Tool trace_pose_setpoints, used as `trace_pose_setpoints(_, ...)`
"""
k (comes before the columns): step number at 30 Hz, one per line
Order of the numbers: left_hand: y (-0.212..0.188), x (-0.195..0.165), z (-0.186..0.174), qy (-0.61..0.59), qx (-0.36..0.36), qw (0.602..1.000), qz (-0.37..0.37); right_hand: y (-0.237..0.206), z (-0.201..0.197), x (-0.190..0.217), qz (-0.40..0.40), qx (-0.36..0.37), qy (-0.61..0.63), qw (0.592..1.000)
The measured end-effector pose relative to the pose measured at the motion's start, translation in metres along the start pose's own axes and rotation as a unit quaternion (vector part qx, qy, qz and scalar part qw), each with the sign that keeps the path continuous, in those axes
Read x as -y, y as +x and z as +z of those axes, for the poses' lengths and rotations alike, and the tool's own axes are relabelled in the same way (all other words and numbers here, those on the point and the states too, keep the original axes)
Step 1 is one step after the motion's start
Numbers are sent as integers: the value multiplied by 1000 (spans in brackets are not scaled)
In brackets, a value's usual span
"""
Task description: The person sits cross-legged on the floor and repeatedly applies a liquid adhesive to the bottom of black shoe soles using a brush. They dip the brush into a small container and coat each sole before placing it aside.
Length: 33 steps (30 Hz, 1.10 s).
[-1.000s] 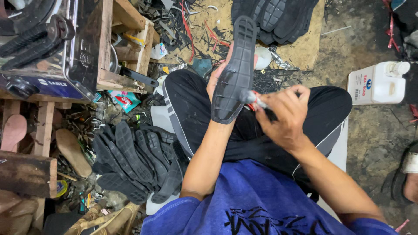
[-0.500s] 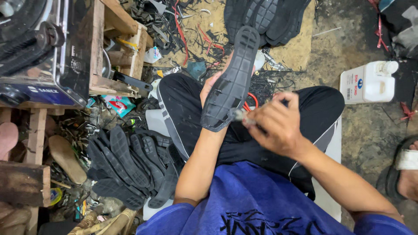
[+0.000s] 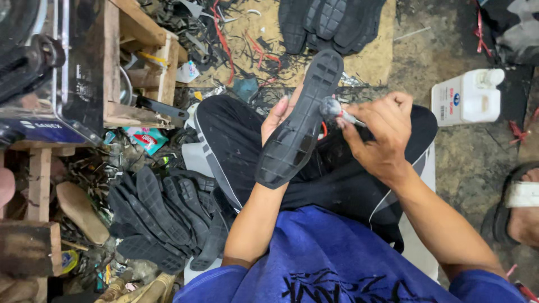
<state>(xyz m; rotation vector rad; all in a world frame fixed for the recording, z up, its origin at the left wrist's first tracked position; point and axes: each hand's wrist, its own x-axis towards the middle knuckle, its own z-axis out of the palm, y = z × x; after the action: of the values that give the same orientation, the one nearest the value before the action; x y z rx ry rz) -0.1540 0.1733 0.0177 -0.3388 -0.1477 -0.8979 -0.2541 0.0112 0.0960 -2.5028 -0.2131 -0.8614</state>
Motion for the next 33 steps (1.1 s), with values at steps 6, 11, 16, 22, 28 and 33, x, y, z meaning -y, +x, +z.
trace_pose_setpoints(6,-13,-6,0,-1,-156,987,37,-5,0,25,-154,95,70,981)
trace_pose_setpoints(11,-19,-6,4,-100,7,994,-45,13,-4,-3,-62,23,-18,998)
trace_pose_setpoints(16,-21,-8,9,-36,-123,992,19,4,-2,20,-133,68,43,988)
trace_pose_setpoints(22,-25,-8,11,-38,-117,992,2,12,-1,4,-84,41,18,995)
trace_pose_setpoints(28,-29,-7,15,-82,-66,994,-18,13,-5,-24,-74,36,-3,997)
trace_pose_setpoints(33,-24,3,29,-20,-121,992,9,16,-10,-23,9,-1,-52,999)
